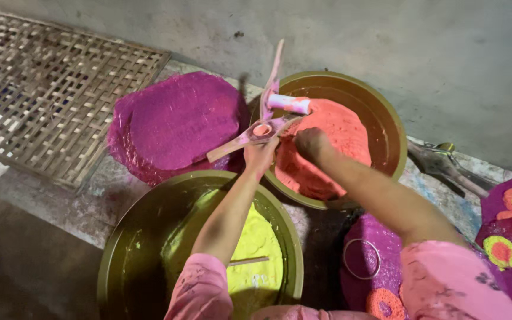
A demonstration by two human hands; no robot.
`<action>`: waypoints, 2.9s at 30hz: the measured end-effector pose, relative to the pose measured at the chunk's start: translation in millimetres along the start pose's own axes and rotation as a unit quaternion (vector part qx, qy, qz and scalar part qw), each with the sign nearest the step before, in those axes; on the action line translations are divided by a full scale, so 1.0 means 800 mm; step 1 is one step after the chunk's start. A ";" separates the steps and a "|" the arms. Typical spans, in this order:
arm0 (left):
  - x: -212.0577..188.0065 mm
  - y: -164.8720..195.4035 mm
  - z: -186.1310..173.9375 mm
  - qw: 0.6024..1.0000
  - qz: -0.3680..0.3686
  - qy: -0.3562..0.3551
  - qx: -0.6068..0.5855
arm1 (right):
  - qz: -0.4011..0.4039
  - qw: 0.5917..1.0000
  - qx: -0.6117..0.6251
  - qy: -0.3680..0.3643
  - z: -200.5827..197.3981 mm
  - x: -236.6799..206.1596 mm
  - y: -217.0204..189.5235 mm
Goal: The person uses a manual press to form small circular dough shapes from pink and yellow dough onto a purple mat. They repeatedly load the press with dough, press to form shapes, and arrange the finished pieces on the mat.
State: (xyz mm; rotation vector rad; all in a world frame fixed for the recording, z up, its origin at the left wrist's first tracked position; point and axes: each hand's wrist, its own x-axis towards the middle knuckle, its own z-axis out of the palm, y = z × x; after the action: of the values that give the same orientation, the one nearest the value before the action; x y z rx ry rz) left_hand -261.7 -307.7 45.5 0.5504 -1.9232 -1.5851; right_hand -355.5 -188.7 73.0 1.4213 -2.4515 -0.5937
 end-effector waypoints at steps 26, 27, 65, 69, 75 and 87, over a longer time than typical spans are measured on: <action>-0.102 0.079 -0.035 0.941 0.249 -0.223 0.049 | 0.085 0.691 0.708 -0.113 -0.058 -0.291 0.120; -0.110 0.085 -0.040 0.932 0.267 -0.227 0.095 | 0.040 0.746 0.658 -0.093 -0.074 -0.288 0.123; -0.099 0.031 -0.038 0.916 0.236 -0.265 0.189 | 0.034 0.998 0.040 -0.044 -0.230 -0.287 0.044; -0.091 0.037 -0.027 0.907 0.268 -0.324 0.002 | 0.052 0.994 0.064 -0.075 -0.268 -0.281 0.049; -0.105 0.034 -0.028 0.956 0.125 -0.258 -0.060 | 0.030 0.998 0.055 0.025 -0.245 -0.252 0.011; -0.128 0.056 -0.040 0.933 0.288 -0.186 0.106 | 0.000 0.998 0.059 0.001 -0.179 -0.234 -0.021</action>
State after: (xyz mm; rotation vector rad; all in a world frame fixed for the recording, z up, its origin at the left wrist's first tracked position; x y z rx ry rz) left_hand -161.7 -255.8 75.6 -0.2530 -2.2709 -1.1584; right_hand -192.0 -65.7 191.0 1.4636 -2.5225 -0.4550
